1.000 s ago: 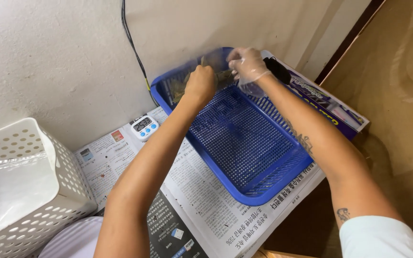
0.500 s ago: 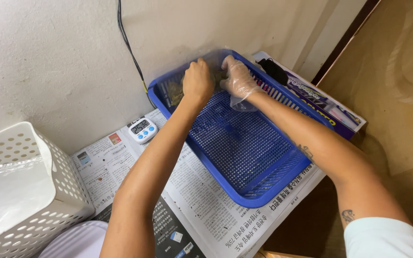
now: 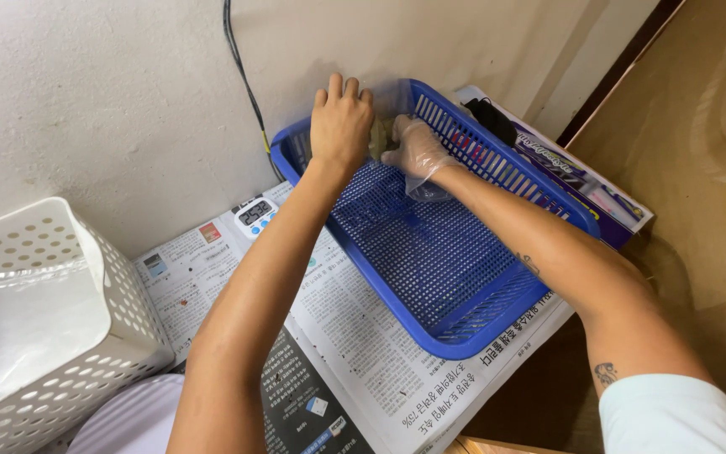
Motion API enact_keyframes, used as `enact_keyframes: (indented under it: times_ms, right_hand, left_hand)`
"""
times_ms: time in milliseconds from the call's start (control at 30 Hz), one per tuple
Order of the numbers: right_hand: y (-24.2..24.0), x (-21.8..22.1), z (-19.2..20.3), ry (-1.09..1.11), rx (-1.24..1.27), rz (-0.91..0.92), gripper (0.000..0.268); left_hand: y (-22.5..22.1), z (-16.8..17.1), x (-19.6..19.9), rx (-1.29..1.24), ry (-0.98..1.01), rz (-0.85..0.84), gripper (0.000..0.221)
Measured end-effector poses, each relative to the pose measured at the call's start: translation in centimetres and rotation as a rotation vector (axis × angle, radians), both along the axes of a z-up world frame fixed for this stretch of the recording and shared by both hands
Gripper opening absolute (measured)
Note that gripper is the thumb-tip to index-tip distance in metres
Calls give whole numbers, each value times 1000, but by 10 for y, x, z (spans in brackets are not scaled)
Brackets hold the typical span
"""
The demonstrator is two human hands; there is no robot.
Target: Weighing and packaging dried leaves into small plastic bags using a digital scale.
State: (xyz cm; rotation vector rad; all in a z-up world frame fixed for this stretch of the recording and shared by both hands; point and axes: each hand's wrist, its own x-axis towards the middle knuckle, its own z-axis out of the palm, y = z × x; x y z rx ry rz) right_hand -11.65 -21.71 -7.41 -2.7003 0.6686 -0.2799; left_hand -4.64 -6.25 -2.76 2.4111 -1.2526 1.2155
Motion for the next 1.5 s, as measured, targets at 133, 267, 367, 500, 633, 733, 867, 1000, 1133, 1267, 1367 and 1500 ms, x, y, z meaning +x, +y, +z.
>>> enact_keyframes:
  times_ms: [133,267,367,500,633,733,867,1000,1133,1267,1367,1500]
  right_hand:
    - [7,-6,13,-2,-80,33,42]
    - [-9,1,20,33,-149,123,34]
    - [-5,-13,39,99,-195,135,36]
    - [-13,-18,45,130,-285,152,31]
    - [8,-36,68,85,-289,146,29]
    - [28,-44,85,73,-264,109,25]
    - [89,-68,129,119,-283,49,18]
    - [144,-97,148,-104,-509,191,24]
    - [223,-141,168,-325,-618,358,17]
    - [304,-176,175,-361,-580,589,18]
    - [351,-176,164,-320,-717,656,25]
    - [411,-148,150,-490,-710,838,32]
  left_hand:
    - [24,-2,11,65,-7,-94,21]
    - [61,17,3,202,28,-128,29]
    - [77,14,-10,242,13,-156,31]
    - [101,11,-44,253,38,-181,29]
    - [122,3,-57,262,82,-226,29]
    - [150,17,-70,203,63,-241,23]
    - [194,50,-84,167,-20,-222,16]
    - [254,77,-95,176,54,-164,24]
    - [330,102,-104,81,145,-151,11]
    - [416,112,-116,-13,238,-102,10]
    - [480,110,-121,-107,358,-67,6]
    - [549,88,-111,-82,463,163,11]
